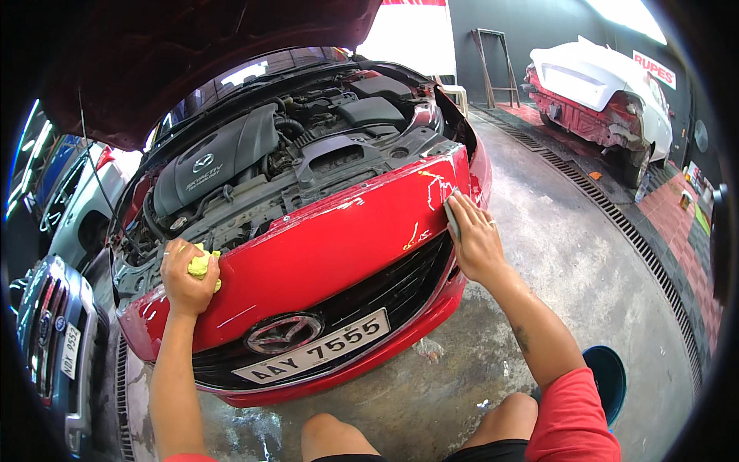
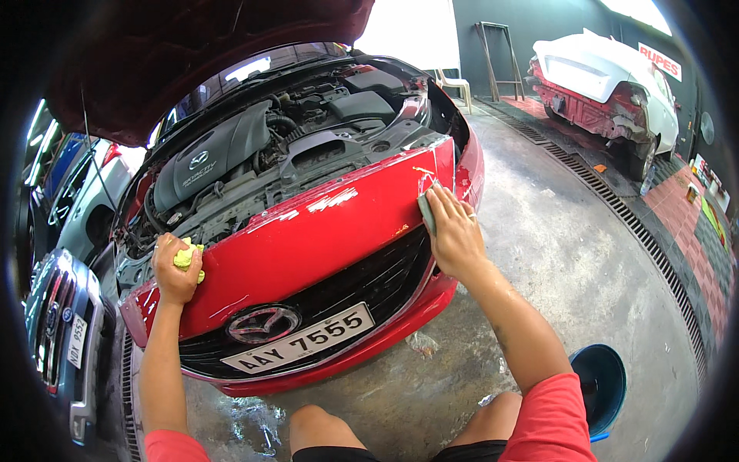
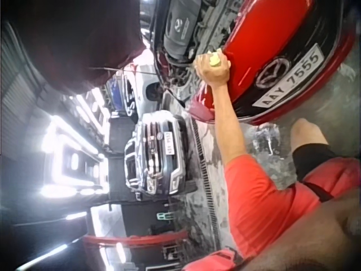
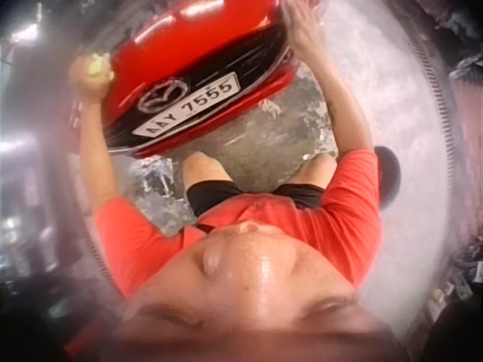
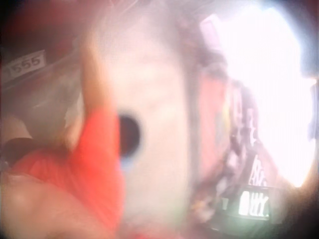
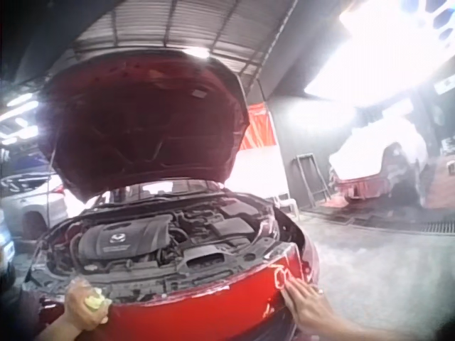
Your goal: The person scrubs the front bumper of a red car with a sponge and a yellow cloth, dipping the sponge into a bucket of water. They wipe the bumper surface and edges, then rinse the cloth in the bucket before continuing to scrub the bumper.
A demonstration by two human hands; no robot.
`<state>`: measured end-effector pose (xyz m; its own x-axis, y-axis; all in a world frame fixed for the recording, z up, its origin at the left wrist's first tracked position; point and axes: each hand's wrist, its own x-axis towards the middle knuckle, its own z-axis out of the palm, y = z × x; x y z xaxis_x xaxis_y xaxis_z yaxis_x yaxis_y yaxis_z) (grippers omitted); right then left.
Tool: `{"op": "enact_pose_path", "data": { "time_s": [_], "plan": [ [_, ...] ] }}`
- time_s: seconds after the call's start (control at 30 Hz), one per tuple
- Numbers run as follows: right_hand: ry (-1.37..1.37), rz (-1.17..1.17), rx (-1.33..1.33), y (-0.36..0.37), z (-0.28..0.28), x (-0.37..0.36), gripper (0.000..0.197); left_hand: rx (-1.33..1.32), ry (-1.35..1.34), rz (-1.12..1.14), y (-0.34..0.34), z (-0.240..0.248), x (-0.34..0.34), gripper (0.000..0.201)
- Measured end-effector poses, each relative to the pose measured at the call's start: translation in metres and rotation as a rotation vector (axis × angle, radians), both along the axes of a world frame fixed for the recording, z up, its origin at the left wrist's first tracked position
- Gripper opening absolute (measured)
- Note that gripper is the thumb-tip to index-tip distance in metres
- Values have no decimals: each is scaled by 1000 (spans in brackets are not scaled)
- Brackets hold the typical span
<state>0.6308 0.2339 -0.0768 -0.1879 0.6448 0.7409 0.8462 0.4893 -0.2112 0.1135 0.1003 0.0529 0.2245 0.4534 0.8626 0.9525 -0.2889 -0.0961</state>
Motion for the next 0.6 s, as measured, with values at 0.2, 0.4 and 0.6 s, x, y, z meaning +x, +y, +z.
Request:
{"op": "enact_pose_path", "data": {
  "time_s": [0.2,0.4,0.6],
  "plan": [
    [-9,-47,-127,79,69,29,50,-20,-60,-42,14,-15,16,24],
    [-134,127,54,-17,47,-77,53,-34,-27,19,-3,0,-5,24],
    [-25,-158,-200,45,87,-12,39,-30,-58,-53,15,-9,16,24]
  ]
}}
